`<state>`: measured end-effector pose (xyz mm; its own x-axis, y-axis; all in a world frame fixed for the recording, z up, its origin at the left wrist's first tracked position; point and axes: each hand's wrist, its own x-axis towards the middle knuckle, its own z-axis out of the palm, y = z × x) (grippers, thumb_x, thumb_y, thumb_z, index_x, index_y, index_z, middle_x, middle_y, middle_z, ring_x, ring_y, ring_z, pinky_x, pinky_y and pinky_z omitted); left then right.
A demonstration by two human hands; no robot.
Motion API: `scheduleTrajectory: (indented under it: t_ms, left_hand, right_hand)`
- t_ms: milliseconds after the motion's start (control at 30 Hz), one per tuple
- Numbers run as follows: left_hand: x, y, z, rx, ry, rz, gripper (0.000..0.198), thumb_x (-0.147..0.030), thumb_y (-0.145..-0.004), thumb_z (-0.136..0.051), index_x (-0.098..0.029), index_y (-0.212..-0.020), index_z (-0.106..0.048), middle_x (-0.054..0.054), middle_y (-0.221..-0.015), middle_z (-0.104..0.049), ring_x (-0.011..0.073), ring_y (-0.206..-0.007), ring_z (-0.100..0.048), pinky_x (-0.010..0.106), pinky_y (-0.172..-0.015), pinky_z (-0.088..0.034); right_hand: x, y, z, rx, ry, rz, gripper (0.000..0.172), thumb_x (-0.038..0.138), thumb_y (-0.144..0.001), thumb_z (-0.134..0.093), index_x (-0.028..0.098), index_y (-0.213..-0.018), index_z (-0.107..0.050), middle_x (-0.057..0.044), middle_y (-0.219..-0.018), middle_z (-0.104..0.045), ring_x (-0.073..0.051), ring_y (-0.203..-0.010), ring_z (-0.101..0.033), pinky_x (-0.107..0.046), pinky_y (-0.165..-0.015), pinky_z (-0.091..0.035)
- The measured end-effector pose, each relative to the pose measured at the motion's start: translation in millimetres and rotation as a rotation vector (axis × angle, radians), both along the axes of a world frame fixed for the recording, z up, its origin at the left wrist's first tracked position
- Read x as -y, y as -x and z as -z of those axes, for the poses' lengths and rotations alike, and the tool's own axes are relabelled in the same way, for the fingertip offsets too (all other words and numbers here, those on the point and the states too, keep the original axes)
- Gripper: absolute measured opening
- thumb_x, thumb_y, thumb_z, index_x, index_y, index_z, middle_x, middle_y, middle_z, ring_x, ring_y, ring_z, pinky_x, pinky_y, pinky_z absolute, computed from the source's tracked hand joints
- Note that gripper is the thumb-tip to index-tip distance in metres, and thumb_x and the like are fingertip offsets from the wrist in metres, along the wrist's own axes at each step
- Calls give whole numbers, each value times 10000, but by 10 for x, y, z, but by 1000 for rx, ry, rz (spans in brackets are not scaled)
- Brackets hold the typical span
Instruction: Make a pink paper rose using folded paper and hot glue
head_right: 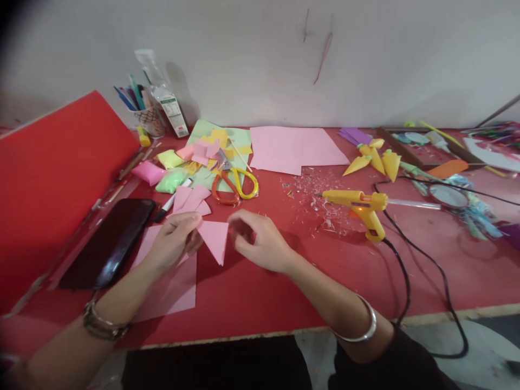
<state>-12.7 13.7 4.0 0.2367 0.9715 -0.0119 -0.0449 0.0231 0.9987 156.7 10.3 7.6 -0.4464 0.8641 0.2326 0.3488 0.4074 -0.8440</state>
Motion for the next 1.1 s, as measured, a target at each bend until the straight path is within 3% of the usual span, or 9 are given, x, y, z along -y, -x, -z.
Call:
scheduleTrajectory:
  t_ms: [67, 167, 367, 567, 867, 1100]
  left_hand:
    - [-6, -25, 19, 5, 33, 3, 372, -299, -769, -417, -194, -419, -349, -72, -311, -292, 42, -277, -260, 191, -304, -193]
    - [-21, -49, 39, 10, 78, -22, 362, -297, -786, -410, -194, -441, -366, -79, -308, -272, 47, -284, -262, 193, -316, -203]
    - [-37, -43, 53, -29, 117, 86, 370, -326, -809, -391, -179, -473, -433, -63, -328, -350, 58, -324, -317, 198, -361, -247]
    - [-38, -46, 51, -96, 64, 134, 409, -372, -837, -324, -174, -508, -462, -53, -357, -386, 71, -356, -368, 209, -412, -294]
    - [-42, -49, 24, -180, -11, 143, 352, -347, -829, -318, -182, -552, -460, -53, -382, -400, 81, -382, -383, 215, -448, -328]
    - [-53, -36, 25, -177, -76, 88, 334, -302, -800, -350, -188, -493, -416, -61, -374, -354, 69, -364, -341, 209, -403, -284]
  right_hand:
    - [0, 9, 25, -48, -48, 23, 288, 123, -665, -500, 186, -942, -453, 3, -770, -492, -83, -590, -464, -222, -557, -404]
    - [-4, 11, 60, -100, -111, 8, 369, 110, -666, -538, 213, -1007, -438, -1, -819, -460, -79, -598, -458, -228, -562, -417]
    - [2, -3, 49, -103, -88, 36, 277, 82, -698, -497, 203, -946, -479, -23, -848, -515, -103, -660, -508, -237, -580, -429]
    - [-2, 4, 18, -42, -58, 112, 99, 215, -779, -474, 166, -852, -520, -40, -791, -563, -129, -689, -527, -263, -627, -430]
    - [-37, 13, 73, -56, 79, 202, 172, 243, -767, -479, 152, -903, -533, -63, -861, -610, -161, -792, -557, -294, -686, -439]
    - [-83, 4, 69, -35, 114, 251, 168, 211, -753, -458, 137, -865, -559, -43, -750, -618, -154, -728, -565, -289, -660, -441]
